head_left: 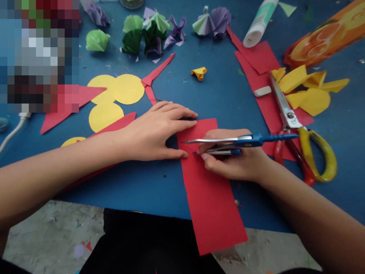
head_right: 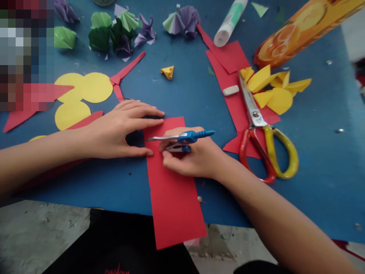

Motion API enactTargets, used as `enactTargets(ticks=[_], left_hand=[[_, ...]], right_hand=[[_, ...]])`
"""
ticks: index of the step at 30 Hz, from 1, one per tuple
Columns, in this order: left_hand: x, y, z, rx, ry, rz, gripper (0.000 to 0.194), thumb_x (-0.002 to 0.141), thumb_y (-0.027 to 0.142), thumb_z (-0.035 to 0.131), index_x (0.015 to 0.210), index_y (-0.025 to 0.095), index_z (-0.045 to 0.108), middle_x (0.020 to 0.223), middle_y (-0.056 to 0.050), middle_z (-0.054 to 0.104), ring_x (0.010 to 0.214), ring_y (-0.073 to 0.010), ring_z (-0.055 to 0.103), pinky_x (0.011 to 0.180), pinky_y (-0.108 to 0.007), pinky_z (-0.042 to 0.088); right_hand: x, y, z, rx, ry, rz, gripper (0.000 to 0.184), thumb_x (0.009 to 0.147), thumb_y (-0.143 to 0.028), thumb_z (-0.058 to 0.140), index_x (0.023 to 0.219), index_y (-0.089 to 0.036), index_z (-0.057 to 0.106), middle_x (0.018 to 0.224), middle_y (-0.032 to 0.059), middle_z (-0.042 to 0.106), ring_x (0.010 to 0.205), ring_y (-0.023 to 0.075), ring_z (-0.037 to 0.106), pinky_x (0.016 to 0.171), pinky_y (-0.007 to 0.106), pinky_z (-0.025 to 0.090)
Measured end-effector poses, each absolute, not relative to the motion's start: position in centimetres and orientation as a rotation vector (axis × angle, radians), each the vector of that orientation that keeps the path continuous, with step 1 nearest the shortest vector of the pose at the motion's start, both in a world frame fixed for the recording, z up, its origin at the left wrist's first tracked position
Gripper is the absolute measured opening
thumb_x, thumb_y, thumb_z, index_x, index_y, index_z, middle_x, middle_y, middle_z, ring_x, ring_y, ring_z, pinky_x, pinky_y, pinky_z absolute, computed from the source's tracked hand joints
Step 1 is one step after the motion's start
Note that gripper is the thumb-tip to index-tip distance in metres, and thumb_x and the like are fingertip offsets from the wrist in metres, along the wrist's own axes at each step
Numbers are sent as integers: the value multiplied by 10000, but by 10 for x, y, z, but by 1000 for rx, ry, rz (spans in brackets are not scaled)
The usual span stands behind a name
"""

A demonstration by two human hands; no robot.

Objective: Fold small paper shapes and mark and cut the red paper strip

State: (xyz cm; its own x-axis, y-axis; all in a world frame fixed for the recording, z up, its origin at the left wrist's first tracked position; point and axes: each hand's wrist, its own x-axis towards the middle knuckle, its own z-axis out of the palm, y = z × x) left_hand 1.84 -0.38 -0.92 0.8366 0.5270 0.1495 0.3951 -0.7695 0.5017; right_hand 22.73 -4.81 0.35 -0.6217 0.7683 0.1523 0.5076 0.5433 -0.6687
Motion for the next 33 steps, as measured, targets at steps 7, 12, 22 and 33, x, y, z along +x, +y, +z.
enactTargets(ticks=[7, 12, 22, 33], left_hand=[[18, -4, -9, 2557, 673, 392, 498, 786, 446, 587, 1206, 181, 551, 1315, -107, 507, 1227, -284, 428, 1030, -455, 273], [18, -4, -9, 2558, 675, 390, 495, 786, 444, 588, 1209, 190, 549, 1313, -104, 507, 1227, -287, 427, 1030, -460, 272], [18, -4, -9, 2546, 680, 385, 500, 785, 420, 597, 1223, 187, 539, 1316, -107, 504, 1228, -282, 424, 1029, -452, 273], [18, -4, -7, 2543, 682, 368, 500, 781, 417, 601, 1224, 193, 538, 1321, -110, 500, 1230, -289, 422, 1028, -454, 269]], right_hand=[[227, -48, 2, -1129, -2238, 789, 95, 710, -127, 515, 713, -213, 555, 692, 2, 636, 560, 119, 591, 510, 230, 485], [227, -48, 2, -1136, -2257, 774, 91, 703, -128, 528, 700, -214, 558, 695, 3, 640, 583, 127, 604, 526, 232, 496], [235, -43, 0, -1172, -2201, 821, 65, 734, -153, 552, 751, -205, 585, 728, 15, 647, 589, 117, 599, 535, 227, 497], [234, -45, 2, -1213, -2187, 853, 64, 717, -162, 555, 725, -217, 586, 703, 7, 648, 561, 126, 593, 517, 241, 503]])
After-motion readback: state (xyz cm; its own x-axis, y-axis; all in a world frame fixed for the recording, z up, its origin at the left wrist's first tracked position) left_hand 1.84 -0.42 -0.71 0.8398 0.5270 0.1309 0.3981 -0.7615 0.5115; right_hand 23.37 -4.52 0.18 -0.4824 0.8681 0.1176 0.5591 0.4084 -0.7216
